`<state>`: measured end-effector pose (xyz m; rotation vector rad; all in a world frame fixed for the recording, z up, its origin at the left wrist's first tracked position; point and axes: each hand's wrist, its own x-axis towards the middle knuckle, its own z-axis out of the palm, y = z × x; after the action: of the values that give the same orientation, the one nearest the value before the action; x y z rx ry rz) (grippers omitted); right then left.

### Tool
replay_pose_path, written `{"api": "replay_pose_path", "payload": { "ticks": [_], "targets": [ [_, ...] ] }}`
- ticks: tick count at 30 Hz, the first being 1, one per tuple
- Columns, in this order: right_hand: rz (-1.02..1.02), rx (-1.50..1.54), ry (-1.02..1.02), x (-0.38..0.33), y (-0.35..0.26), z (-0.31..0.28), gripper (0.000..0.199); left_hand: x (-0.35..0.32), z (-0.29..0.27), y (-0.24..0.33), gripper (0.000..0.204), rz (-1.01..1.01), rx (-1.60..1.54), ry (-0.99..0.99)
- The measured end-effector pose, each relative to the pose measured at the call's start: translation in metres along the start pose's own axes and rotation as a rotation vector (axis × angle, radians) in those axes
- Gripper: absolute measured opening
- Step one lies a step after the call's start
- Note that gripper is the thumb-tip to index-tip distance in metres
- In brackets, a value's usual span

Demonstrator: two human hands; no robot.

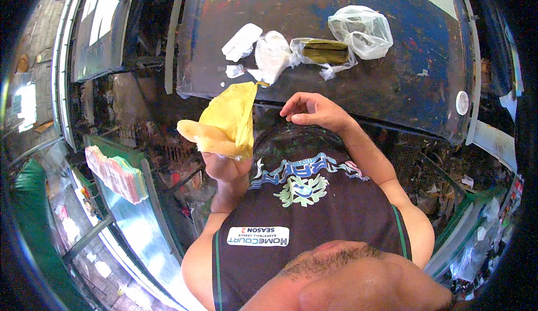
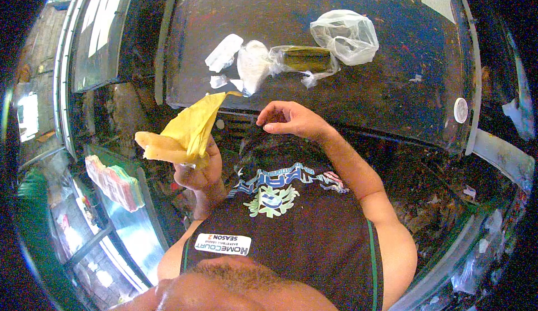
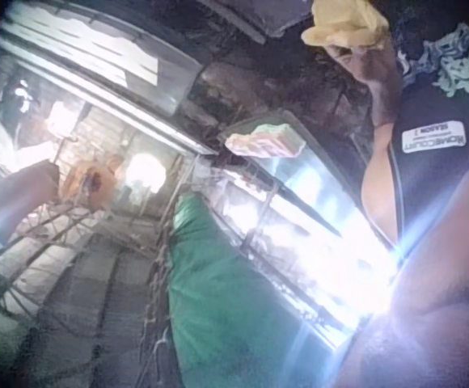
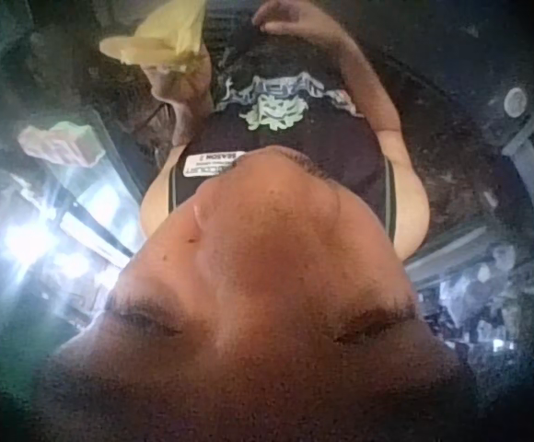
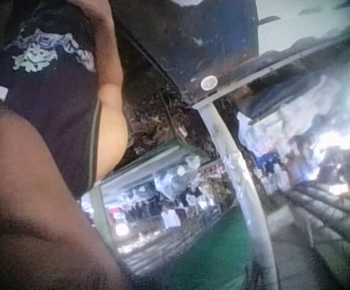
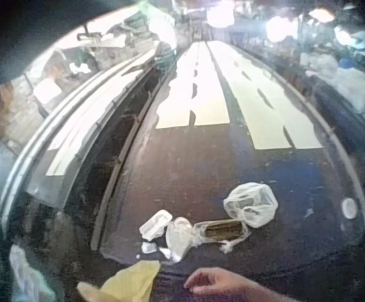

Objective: The person sorts through various textile items on a conveyor belt, picking up and examining pieces of fabric and clothing. They handle a yellow cloth, a white cloth, and a stack of pastel-colored garments, moving them aside or placing them in a different location.

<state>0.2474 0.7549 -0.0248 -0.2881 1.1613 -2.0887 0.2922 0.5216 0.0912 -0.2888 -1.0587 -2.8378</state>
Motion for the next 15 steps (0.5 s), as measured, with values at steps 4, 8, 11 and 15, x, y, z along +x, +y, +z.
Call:
{"api": "replay_pose_path", "payload": {
  "ticks": [4, 8, 11, 15],
  "targets": [
    [0.006, -0.044, 0.053, 0.01, 0.007, 0.012, 0.034, 0.006, -0.014, 0.022, 0.085, -0.046, 0.046, 0.077],
    [-0.025, -0.012, 0.116, 0.019, 0.004, 0.034, 0.033, 0.016, -0.022, 0.042, 0.078, -0.081, 0.079, 0.085],
    [-0.014, -0.005, 0.173, 0.031, 0.001, 0.05, 0.034, 0.026, -0.039, 0.055, 0.07, -0.131, 0.026, 0.023],
    [-0.03, -0.018, 0.201, 0.042, 0.003, 0.077, 0.034, 0.033, -0.05, 0.073, 0.064, -0.203, 0.01, 0.029]
  ]
}}
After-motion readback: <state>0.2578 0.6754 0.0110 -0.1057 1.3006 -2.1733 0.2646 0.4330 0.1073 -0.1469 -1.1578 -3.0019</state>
